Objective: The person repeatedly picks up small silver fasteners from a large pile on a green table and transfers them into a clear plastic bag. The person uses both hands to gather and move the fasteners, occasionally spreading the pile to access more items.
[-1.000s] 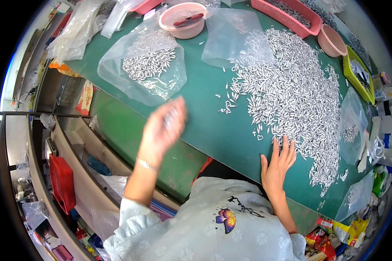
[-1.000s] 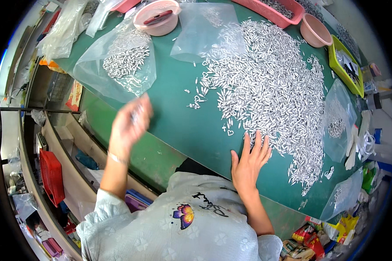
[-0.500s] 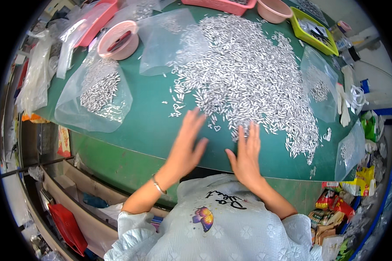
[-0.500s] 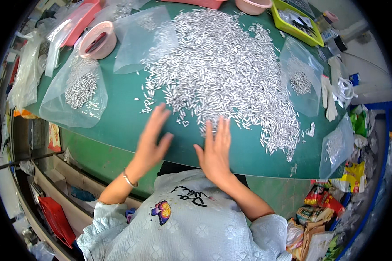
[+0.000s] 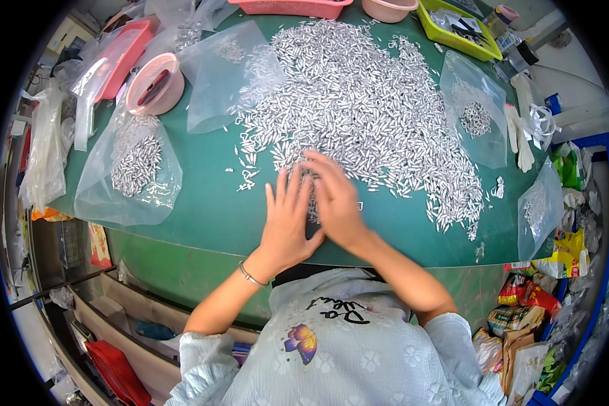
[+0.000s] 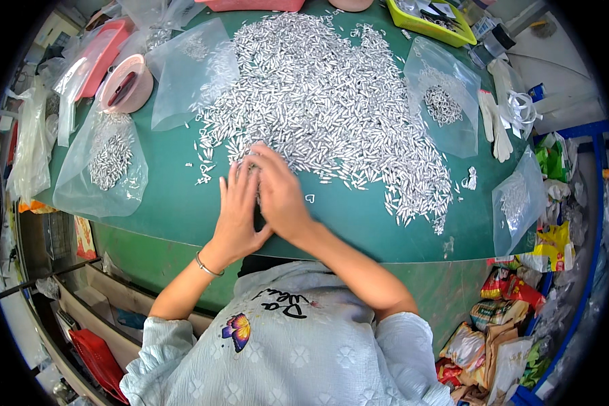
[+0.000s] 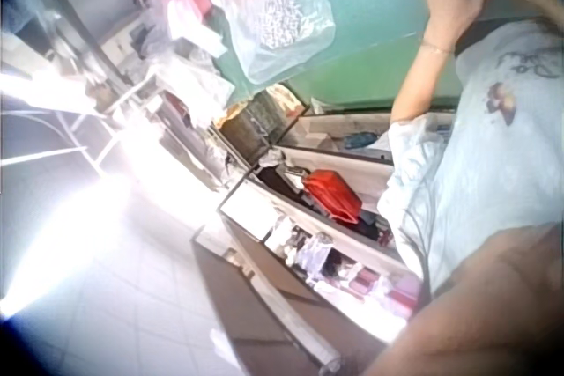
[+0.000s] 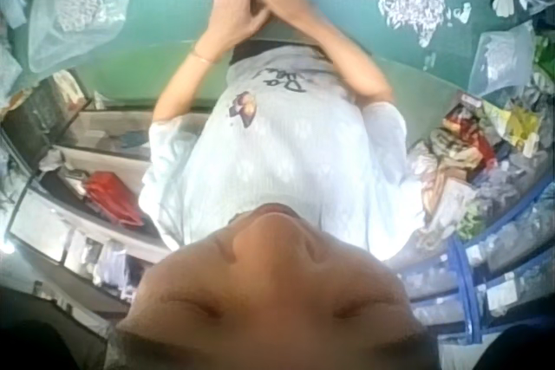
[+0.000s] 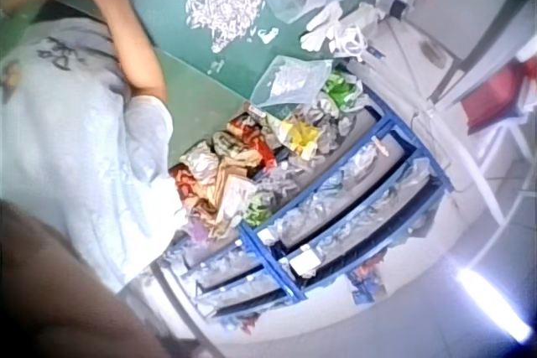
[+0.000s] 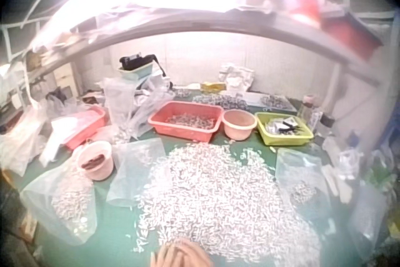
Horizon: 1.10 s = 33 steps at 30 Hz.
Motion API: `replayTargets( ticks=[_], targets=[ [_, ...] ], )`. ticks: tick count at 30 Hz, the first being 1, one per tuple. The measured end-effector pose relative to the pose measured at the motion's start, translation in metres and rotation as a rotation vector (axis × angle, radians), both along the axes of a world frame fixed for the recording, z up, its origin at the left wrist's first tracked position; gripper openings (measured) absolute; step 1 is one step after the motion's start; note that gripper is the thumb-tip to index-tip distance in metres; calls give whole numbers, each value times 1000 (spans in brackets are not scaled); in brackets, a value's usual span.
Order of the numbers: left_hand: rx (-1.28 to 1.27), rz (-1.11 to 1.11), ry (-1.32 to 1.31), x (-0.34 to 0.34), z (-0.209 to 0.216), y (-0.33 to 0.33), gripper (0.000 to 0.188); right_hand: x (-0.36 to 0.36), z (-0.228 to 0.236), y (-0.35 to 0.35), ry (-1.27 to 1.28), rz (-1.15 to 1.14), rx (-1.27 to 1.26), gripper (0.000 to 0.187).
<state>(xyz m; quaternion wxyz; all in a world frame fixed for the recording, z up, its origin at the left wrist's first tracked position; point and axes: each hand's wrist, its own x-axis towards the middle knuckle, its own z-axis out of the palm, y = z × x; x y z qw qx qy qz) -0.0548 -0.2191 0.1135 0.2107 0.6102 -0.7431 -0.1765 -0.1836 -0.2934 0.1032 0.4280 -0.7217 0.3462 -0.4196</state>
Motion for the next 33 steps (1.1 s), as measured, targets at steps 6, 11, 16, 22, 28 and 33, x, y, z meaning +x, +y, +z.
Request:
replayTargets(
  ticks=[6, 11, 16, 22, 28, 33],
  targets=[
    [-101, -17, -193, 2, -13, -38, 55, -70, 2, -21, 714, -160, -319, 54],
    [-148, -33, -189, 20, -16, -50, 40, -64, 5, 8, 750, -5, -274, 62],
    [-201, -30, -116, 45, -19, -63, 34, -62, 7, 23, 770, 209, -323, 60],
    [-186, 39, 65, 60, 1, -54, 45, -76, 8, 30, 645, 203, -297, 49],
    [-44, -30, 13, 35, 15, 20, 62, -85, 12, 18, 573, -75, -185, 47],
    [27, -149, -213, 24, 4, 11, 71, -65, 12, 22, 768, 96, -253, 54]
  ],
)
